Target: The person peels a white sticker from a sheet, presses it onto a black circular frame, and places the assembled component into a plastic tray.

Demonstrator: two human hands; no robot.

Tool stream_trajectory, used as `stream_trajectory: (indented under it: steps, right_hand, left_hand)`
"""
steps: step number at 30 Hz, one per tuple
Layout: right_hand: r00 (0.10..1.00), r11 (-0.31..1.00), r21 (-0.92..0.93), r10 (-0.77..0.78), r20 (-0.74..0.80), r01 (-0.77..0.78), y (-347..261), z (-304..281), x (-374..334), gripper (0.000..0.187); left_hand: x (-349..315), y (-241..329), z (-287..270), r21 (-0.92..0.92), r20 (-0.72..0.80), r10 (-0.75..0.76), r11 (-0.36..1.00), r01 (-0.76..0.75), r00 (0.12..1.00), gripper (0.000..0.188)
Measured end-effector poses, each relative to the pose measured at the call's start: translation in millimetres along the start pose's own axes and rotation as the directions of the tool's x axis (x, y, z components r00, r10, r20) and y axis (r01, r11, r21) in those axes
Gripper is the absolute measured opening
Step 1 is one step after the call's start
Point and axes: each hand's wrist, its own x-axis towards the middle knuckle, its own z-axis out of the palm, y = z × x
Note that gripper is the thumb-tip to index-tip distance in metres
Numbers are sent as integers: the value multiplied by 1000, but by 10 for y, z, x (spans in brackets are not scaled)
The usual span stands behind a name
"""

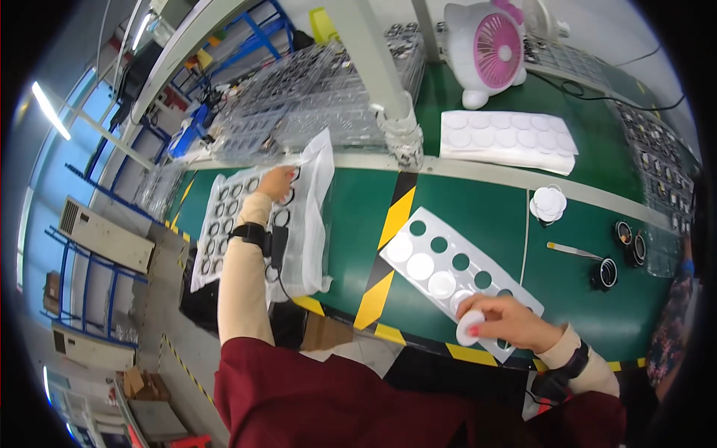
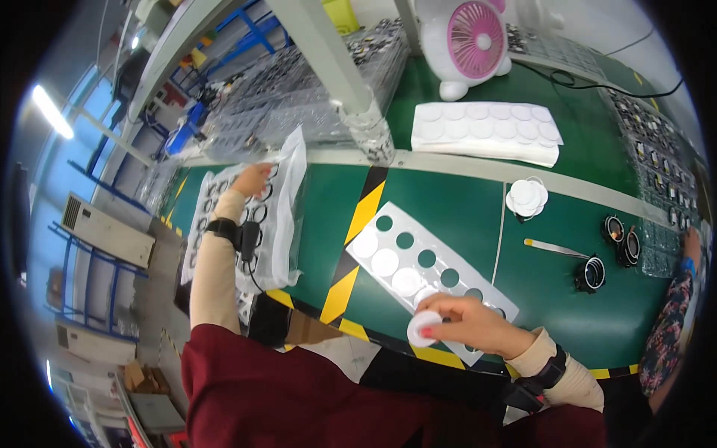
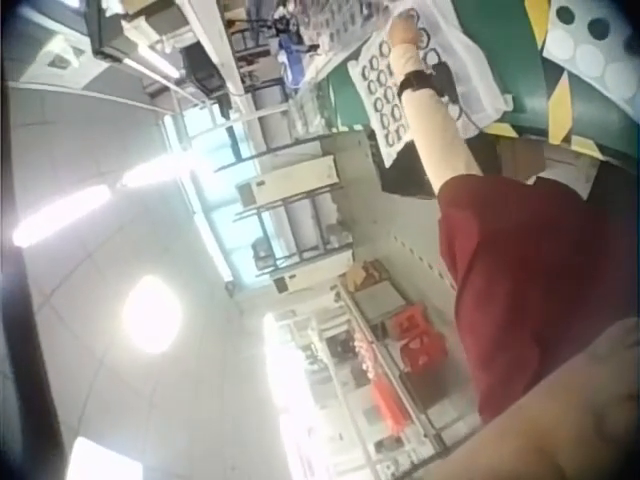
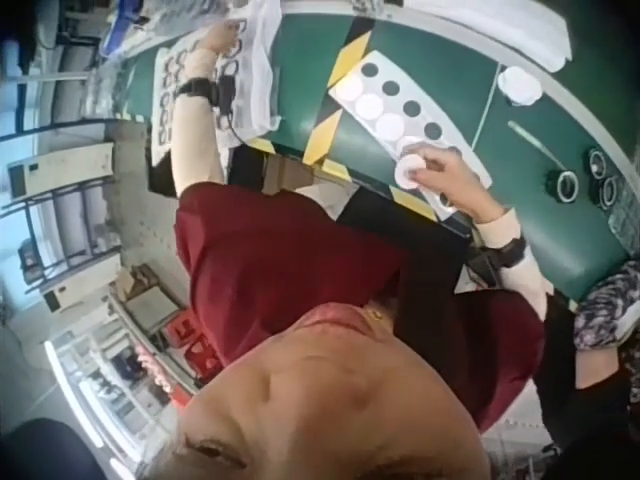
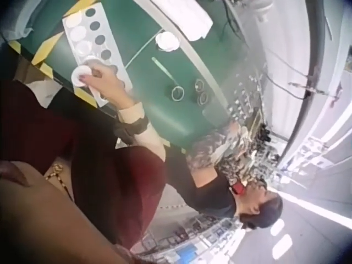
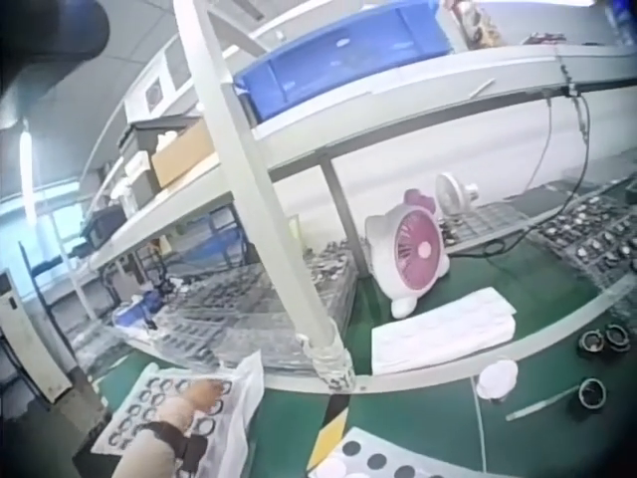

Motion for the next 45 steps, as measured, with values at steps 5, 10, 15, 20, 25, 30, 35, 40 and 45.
stream_trajectory:
  steps: [5,10,15,20,25,30,35,40,45]
  right_hand:
    - [977,989,94,95,190,-114,73,-328,-22,23]
    - [977,960,242,98,192,-143,79,-490,-72,23]
    - [956,984,134,75,284,-117,103,-515,-33,23]
    - [949,987,101,89,303,-125,86,-516,-65,22]
    - [962,991,75,88,258,-110,50,-493,-104,20]
    - [968,995,2,101,230,-104,30,-465,-110,21]
    - [971,994,-23,106,216,-103,7,-454,-135,22]
    - [969,995,-12,100,227,-100,15,-446,-133,22]
    - [973,995,-10,104,208,-104,45,-473,-120,22]
  left_hand:
    - [101,-432,170,440,-197,420,846,-303,886,31]
    - [-152,-57,-93,91,-95,44,995,-35,994,30]
    - [-570,-119,36,22,-83,-11,1000,13,996,31]
    - [-737,-171,-113,-46,-67,-85,996,82,994,34]
    - [-1049,-255,-22,190,-116,-9,981,31,993,36]
    - [-1114,-197,8,33,23,-9,999,8,1000,37]
    - [-960,-126,-75,-413,-132,-168,905,100,977,32]
    - [-710,-240,164,341,-166,280,916,-212,946,22]
    - [-815,-89,-33,-511,37,-210,836,199,977,32]
